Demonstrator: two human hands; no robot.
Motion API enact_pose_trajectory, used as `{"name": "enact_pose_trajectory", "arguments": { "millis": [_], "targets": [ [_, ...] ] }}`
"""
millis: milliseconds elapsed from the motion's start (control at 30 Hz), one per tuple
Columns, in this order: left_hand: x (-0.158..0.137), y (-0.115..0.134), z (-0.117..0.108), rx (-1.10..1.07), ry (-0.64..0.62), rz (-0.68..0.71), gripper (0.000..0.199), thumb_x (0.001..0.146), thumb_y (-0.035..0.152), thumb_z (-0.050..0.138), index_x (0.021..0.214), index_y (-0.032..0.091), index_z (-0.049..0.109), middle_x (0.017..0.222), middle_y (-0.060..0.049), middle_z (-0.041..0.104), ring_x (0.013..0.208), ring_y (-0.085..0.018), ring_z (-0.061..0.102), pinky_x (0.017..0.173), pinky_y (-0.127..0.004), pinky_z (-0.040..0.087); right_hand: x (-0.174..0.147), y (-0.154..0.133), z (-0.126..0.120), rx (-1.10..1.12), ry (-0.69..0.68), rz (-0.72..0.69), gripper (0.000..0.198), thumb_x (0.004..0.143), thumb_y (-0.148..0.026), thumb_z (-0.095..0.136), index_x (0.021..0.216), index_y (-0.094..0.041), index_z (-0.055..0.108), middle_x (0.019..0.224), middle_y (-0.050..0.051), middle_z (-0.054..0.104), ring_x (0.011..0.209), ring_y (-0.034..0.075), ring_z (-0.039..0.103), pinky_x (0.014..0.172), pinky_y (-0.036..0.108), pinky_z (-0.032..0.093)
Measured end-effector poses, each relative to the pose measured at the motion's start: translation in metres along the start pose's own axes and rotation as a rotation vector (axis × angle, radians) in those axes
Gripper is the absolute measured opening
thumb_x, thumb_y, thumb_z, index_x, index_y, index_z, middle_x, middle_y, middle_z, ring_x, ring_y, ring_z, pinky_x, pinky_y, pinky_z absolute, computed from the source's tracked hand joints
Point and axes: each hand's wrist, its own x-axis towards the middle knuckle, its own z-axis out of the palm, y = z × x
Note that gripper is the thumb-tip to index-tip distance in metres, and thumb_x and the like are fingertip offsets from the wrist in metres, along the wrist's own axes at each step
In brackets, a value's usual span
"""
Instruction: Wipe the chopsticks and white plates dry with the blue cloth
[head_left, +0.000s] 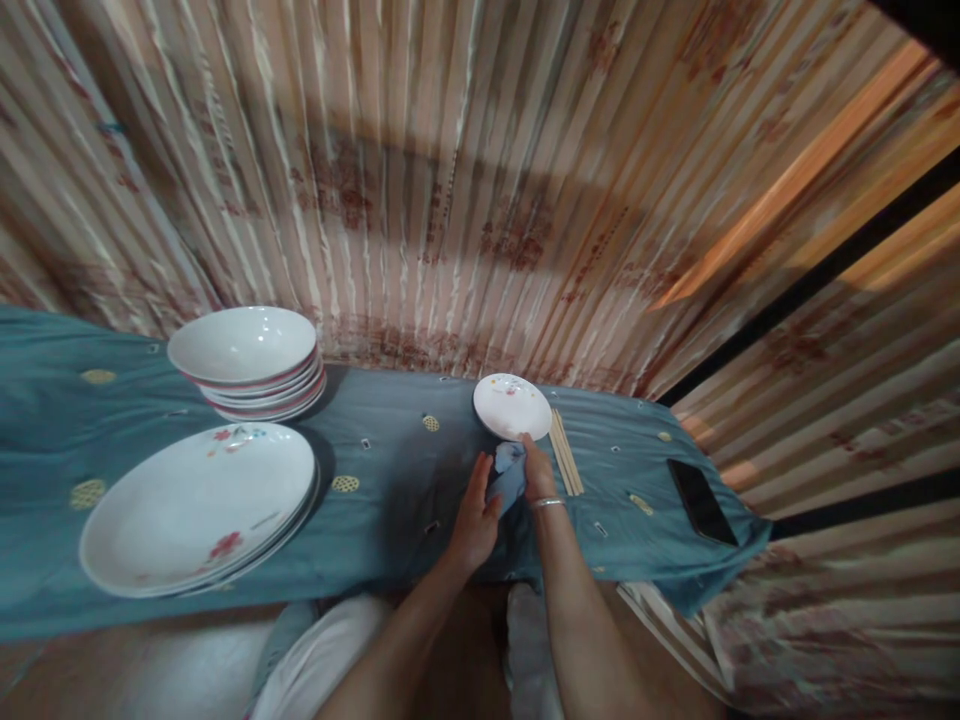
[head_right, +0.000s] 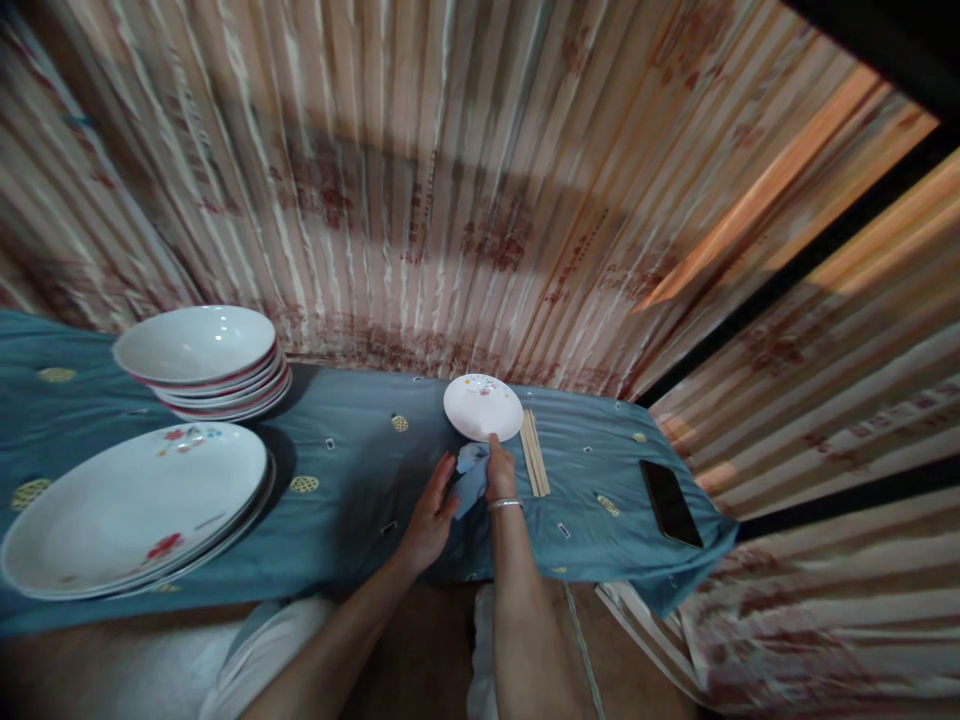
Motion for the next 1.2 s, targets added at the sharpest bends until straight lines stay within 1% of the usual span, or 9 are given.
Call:
{"name": "enact_pose_trajectory", "arguments": {
  "millis": [133, 367, 500, 733, 833, 933, 1033, 1100, 1200],
  "targets": [
    [-0.009, -0.001, -0.012, 0.044, 0.001, -0.005, 0.058, 0.082, 0.024, 0.05, 0.139, 0.021, 0.039, 0.154, -0.01, 0.027, 0.141, -0.024, 0.026, 0.115, -0.044, 0.021, -0.012, -0.008, 0.004, -0.008, -0.025, 0.055, 0.039, 0.076, -0.049, 0.055, 0.076, -0.013, 0.069, 0.065, 0.007, 0.069, 0.066, 0.021, 0.065, 0.056, 0.029, 0.05],
    [-0.024, 0.018, -0.046, 0.178, 0.128, 0.023, 0.056, 0.081, 0.018, 0.048, 0.137, 0.017, 0.042, 0.149, -0.013, 0.037, 0.139, -0.024, 0.031, 0.115, -0.044, 0.02, -0.066, -0.014, 0.038, 0.009, -0.393, -0.051, 0.038, 0.068, -0.051, 0.064, 0.073, -0.014, 0.071, 0.067, 0.005, 0.069, 0.063, 0.018, 0.061, 0.064, 0.029, 0.049],
    [-0.033, 0.041, -0.072, 0.25, 0.186, 0.091, 0.057, 0.081, 0.017, 0.049, 0.138, 0.018, 0.042, 0.148, -0.012, 0.039, 0.138, -0.023, 0.032, 0.116, -0.043, 0.019, -0.091, -0.01, 0.058, -0.095, -0.544, -0.22, 0.036, 0.07, -0.05, 0.061, 0.07, -0.015, 0.07, 0.066, 0.003, 0.068, 0.065, 0.017, 0.06, 0.066, 0.029, 0.047],
    [-0.055, 0.084, -0.124, 0.508, 0.296, 0.268, 0.057, 0.086, 0.019, 0.046, 0.142, 0.021, 0.035, 0.153, -0.012, 0.03, 0.141, -0.024, 0.025, 0.115, -0.046, 0.021, -0.135, -0.006, 0.092, -0.252, -0.611, -0.466, 0.029, 0.079, -0.039, 0.052, 0.079, -0.018, 0.072, 0.077, 0.004, 0.072, 0.075, 0.019, 0.064, 0.074, 0.03, 0.048],
    [-0.062, 0.106, -0.151, 0.64, 0.384, 0.368, 0.056, 0.089, 0.021, 0.044, 0.144, 0.023, 0.031, 0.155, -0.013, 0.024, 0.142, -0.024, 0.022, 0.114, -0.048, 0.02, -0.161, -0.012, 0.114, -0.264, -0.649, -0.521, 0.03, 0.084, -0.037, 0.048, 0.091, -0.018, 0.071, 0.078, 0.004, 0.072, 0.073, 0.018, 0.066, 0.071, 0.028, 0.049],
    [-0.07, 0.13, -0.181, 0.747, 0.494, 0.448, 0.056, 0.09, 0.023, 0.044, 0.144, 0.023, 0.031, 0.155, -0.012, 0.022, 0.143, -0.025, 0.019, 0.114, -0.047, 0.02, -0.182, -0.028, 0.136, -0.392, -0.638, -0.554, 0.036, 0.088, -0.039, 0.046, 0.105, -0.016, 0.067, 0.075, 0.005, 0.072, 0.072, 0.019, 0.067, 0.07, 0.027, 0.048],
    [-0.078, 0.147, -0.216, 0.823, 0.646, 0.487, 0.056, 0.087, 0.027, 0.051, 0.141, 0.022, 0.037, 0.155, -0.013, 0.024, 0.143, -0.027, 0.017, 0.115, -0.049, 0.016, -0.196, -0.044, 0.154, -0.582, -0.624, -0.586, 0.046, 0.09, -0.046, 0.046, 0.122, -0.015, 0.058, 0.088, 0.008, 0.073, 0.087, 0.022, 0.068, 0.08, 0.029, 0.047],
    [-0.084, 0.15, -0.24, 0.82, 0.776, 0.436, 0.054, 0.083, 0.028, 0.054, 0.136, 0.02, 0.044, 0.152, -0.014, 0.03, 0.144, -0.029, 0.014, 0.115, -0.051, 0.012, -0.201, -0.052, 0.163, -0.696, -0.618, -0.607, 0.053, 0.089, -0.05, 0.046, 0.127, -0.013, 0.053, 0.103, 0.012, 0.071, 0.099, 0.024, 0.065, 0.086, 0.031, 0.045],
    [-0.092, 0.142, -0.275, 0.674, 0.945, 0.235, 0.06, 0.079, 0.031, 0.059, 0.135, 0.018, 0.044, 0.151, -0.017, 0.031, 0.143, -0.032, 0.013, 0.114, -0.053, 0.011, -0.207, -0.057, 0.171, -0.805, -0.635, -0.623, 0.057, 0.089, -0.053, 0.045, 0.127, -0.01, 0.052, 0.112, 0.016, 0.068, 0.107, 0.026, 0.062, 0.088, 0.032, 0.043]
  ]
}}
